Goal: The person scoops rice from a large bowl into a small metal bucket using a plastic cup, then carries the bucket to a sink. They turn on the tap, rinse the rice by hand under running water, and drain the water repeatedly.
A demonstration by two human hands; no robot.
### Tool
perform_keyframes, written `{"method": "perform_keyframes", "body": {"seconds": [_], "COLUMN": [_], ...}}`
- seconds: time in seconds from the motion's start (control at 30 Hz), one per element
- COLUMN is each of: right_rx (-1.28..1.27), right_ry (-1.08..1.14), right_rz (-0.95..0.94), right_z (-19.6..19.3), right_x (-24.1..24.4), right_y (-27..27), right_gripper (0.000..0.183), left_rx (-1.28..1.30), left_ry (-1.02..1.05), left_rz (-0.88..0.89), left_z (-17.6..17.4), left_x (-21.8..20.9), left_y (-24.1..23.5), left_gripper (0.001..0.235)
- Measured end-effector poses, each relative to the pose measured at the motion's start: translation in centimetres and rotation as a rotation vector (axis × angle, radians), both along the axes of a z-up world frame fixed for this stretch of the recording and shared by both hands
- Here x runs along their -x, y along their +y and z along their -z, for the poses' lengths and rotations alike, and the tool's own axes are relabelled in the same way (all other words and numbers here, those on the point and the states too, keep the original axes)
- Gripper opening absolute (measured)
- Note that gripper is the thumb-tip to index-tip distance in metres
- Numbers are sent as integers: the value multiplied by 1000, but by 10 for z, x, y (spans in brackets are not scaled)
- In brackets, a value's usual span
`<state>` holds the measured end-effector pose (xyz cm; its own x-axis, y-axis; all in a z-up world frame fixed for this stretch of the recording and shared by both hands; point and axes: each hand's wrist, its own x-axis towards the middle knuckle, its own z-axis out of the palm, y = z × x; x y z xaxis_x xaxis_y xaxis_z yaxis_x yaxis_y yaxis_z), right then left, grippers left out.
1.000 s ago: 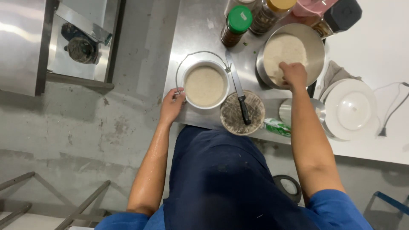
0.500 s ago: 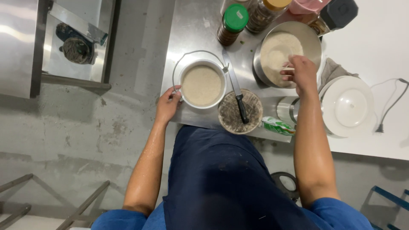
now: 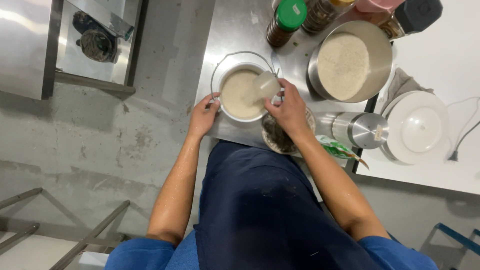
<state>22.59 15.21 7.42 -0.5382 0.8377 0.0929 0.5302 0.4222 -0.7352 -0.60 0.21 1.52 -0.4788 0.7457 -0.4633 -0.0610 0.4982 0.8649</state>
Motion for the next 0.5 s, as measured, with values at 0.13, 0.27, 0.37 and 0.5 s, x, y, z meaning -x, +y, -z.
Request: {"method": "perform_keyframes", "body": {"seconds": [0.13,0.27,0.37,0.5], "right_rx": [-30,-25,-37,-193], "right_ry": [4,29,-45,-116], "right_rz": [3,-22,-37,-133], "right_z": [-6,-3,3,13], "right_x": [-1,-2,-4,-8], "right_y": [-3,-8,-13,-20], "right_gripper": [63,63,64,65], "left_rx": [-6,-1,-43,-11], "left_ry": [20,24,19,3], "left_rz": [4,8,17,23], "left_z": [4,0,2,6], "left_x": [-1,-1,0,1], "left_y": [-1,0,-1,-3], "left_gripper": [34,34,33,33]}}
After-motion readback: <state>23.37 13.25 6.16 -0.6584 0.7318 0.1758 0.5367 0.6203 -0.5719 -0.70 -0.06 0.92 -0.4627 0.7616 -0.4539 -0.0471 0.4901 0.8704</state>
